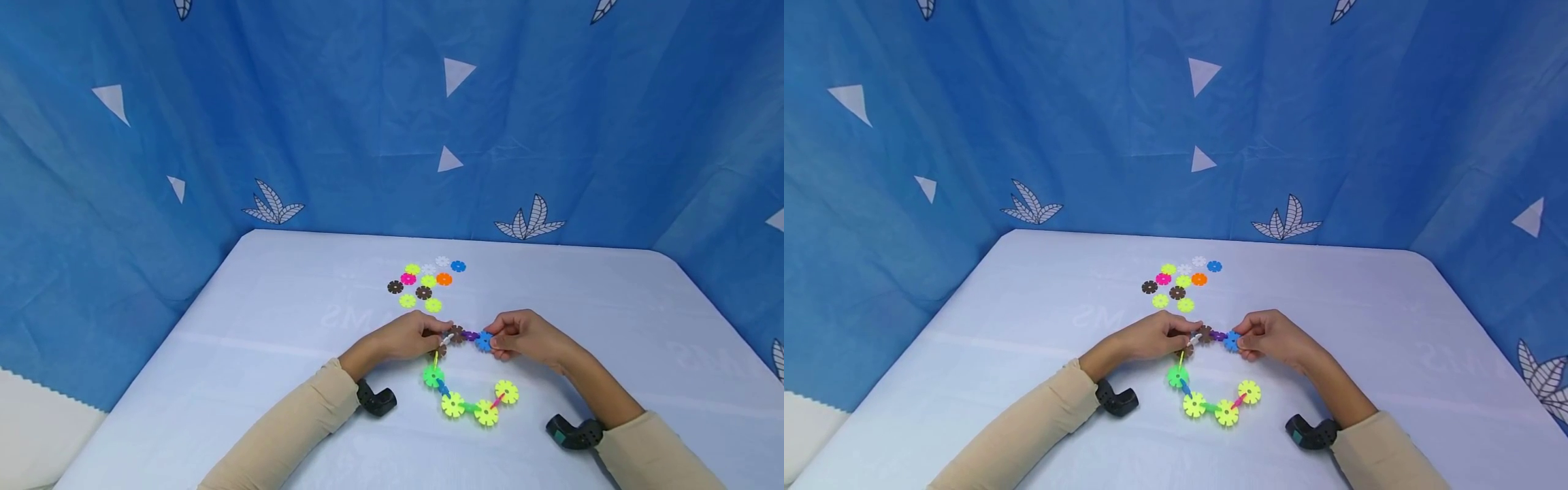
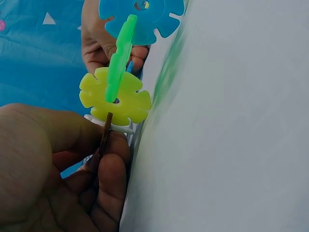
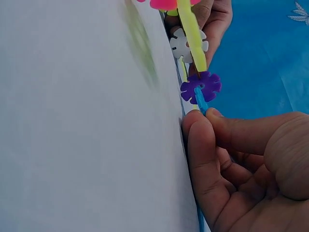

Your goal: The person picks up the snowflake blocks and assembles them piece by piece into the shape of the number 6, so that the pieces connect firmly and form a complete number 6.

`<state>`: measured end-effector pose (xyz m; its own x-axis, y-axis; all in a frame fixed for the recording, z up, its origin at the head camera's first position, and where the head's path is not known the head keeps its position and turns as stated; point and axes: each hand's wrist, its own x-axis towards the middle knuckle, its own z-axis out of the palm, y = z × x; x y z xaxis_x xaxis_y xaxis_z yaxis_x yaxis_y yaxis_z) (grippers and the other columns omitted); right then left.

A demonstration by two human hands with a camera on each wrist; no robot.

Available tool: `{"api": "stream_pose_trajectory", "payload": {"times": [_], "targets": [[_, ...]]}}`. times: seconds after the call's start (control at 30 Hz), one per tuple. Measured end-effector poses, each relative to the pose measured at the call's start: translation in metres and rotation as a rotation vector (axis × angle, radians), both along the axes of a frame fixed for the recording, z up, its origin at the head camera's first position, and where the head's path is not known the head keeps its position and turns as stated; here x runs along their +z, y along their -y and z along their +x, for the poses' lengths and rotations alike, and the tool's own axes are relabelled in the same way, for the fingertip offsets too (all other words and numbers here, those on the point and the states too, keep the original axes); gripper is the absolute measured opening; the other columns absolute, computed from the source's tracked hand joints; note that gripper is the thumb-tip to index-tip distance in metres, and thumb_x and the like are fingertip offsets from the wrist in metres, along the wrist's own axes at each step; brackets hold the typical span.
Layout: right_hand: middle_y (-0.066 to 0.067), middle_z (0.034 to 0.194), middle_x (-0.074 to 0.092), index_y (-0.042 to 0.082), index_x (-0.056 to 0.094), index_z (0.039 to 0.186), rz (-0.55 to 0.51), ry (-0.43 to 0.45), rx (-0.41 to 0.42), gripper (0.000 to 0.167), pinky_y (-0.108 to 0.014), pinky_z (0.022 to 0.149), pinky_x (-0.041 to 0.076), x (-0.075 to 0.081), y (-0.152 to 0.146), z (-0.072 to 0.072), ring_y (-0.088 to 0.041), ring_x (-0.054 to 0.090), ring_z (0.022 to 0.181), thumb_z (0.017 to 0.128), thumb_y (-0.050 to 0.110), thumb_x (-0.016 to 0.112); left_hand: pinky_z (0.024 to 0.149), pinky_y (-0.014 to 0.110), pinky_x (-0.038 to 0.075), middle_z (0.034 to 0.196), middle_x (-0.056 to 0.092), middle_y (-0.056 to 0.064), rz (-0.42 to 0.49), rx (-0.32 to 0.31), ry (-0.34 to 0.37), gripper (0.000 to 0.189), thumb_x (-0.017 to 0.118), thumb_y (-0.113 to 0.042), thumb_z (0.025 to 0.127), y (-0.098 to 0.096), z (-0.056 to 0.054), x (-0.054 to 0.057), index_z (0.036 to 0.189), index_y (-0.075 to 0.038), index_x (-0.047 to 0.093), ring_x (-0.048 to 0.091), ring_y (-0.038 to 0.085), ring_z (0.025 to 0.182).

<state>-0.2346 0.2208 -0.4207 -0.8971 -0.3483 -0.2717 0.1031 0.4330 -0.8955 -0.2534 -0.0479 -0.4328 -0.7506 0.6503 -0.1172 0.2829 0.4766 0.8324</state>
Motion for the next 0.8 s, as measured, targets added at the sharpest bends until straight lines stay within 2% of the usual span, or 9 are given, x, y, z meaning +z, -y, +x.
{"api": "stream_pose_trajectory", "payload": {"times": [0.1, 0.27, 0.37, 0.43, 0.5, 0.67, 0.73, 0.8], "targets": [[-0.012, 0.085, 0.068, -0.005, 0.066, 0.105, 0.004, -0.003, -0.001, 0.011, -0.033, 0.071, 0.059, -0.0006, 0.0004, -0.0002, -0.023, 0.067, 0.074, 0.094, -0.001, 0.069, 0.08, 0.026, 0.044, 0.127, 0.068, -0.003, -0.001, 0.001, 0.001, 0.037, 0.059, -0.008, 0.102, 0.0001, 0.0005, 0.0003, 0.139, -0.008, 0.06, 0.058, 0.005, 0.087], [-0.012, 0.084, 0.067, -0.004, 0.066, 0.104, 0.006, -0.001, -0.004, 0.01, -0.033, 0.071, 0.059, -0.0025, 0.0014, -0.0007, -0.023, 0.066, 0.073, 0.094, -0.002, 0.068, 0.079, 0.026, 0.044, 0.107, 0.073, -0.008, -0.008, -0.001, 0.002, 0.038, 0.059, -0.008, 0.102, 0.0009, 0.0014, 0.0006, 0.141, -0.008, 0.059, 0.057, 0.007, 0.081], [-0.013, 0.084, 0.067, -0.004, 0.066, 0.104, 0.008, -0.003, -0.009, 0.01, -0.032, 0.071, 0.059, -0.003, 0.0019, -0.0005, -0.023, 0.066, 0.072, 0.094, -0.002, 0.068, 0.075, 0.026, 0.043, 0.112, 0.072, -0.006, -0.007, -0.004, -0.002, 0.038, 0.059, -0.008, 0.102, 0.001, 0.0016, 0.0004, 0.14, -0.008, 0.059, 0.053, 0.008, 0.075], [-0.013, 0.083, 0.067, -0.004, 0.067, 0.103, 0.011, -0.008, -0.011, 0.01, -0.032, 0.07, 0.059, -0.0027, 0.0022, -0.0003, -0.023, 0.065, 0.072, 0.094, -0.002, 0.068, 0.073, 0.025, 0.043, 0.123, 0.069, -0.003, -0.007, -0.006, -0.007, 0.038, 0.059, -0.009, 0.102, 0.0009, 0.0018, 0.0007, 0.14, -0.008, 0.059, 0.051, 0.009, 0.073], [-0.013, 0.083, 0.067, -0.004, 0.067, 0.103, 0.012, -0.012, -0.012, 0.009, -0.032, 0.07, 0.059, -0.0021, 0.0026, 0.0001, -0.023, 0.065, 0.072, 0.094, -0.002, 0.068, 0.075, 0.025, 0.043, 0.127, 0.068, -0.001, -0.011, -0.006, -0.012, 0.038, 0.06, -0.009, 0.102, 0.0008, 0.002, 0.0012, 0.14, -0.008, 0.059, 0.052, 0.008, 0.076], [-0.012, 0.083, 0.067, -0.003, 0.068, 0.103, 0.021, -0.027, -0.008, 0.009, -0.033, 0.071, 0.059, -0.0021, 0.0027, 0.0, -0.024, 0.065, 0.072, 0.094, -0.001, 0.07, 0.084, 0.027, 0.043, 0.13, 0.066, -0.001, -0.015, -0.011, -0.015, 0.038, 0.06, -0.009, 0.102, 0.0009, 0.0023, 0.0031, 0.14, -0.008, 0.059, 0.056, 0.005, 0.088], [-0.012, 0.083, 0.067, -0.003, 0.068, 0.102, 0.03, -0.032, -0.007, 0.009, -0.033, 0.071, 0.059, -0.0023, 0.003, 0.0002, -0.024, 0.065, 0.073, 0.094, 0.0, 0.07, 0.083, 0.027, 0.043, 0.133, 0.064, 0.001, -0.01, -0.015, -0.021, 0.038, 0.06, -0.008, 0.102, 0.0005, 0.0023, 0.0032, 0.14, -0.007, 0.059, 0.055, 0.006, 0.086], [-0.012, 0.083, 0.067, -0.003, 0.067, 0.102, 0.042, -0.032, -0.01, 0.008, -0.033, 0.071, 0.058, -0.002, 0.0032, 0.0012, -0.024, 0.065, 0.073, 0.094, 0.0, 0.069, 0.078, 0.026, 0.043, 0.129, 0.067, 0.002, 0.0, -0.016, -0.013, 0.039, 0.06, -0.009, 0.102, -0.0004, 0.0022, 0.0025, 0.14, -0.007, 0.059, 0.054, 0.008, 0.081]]}}
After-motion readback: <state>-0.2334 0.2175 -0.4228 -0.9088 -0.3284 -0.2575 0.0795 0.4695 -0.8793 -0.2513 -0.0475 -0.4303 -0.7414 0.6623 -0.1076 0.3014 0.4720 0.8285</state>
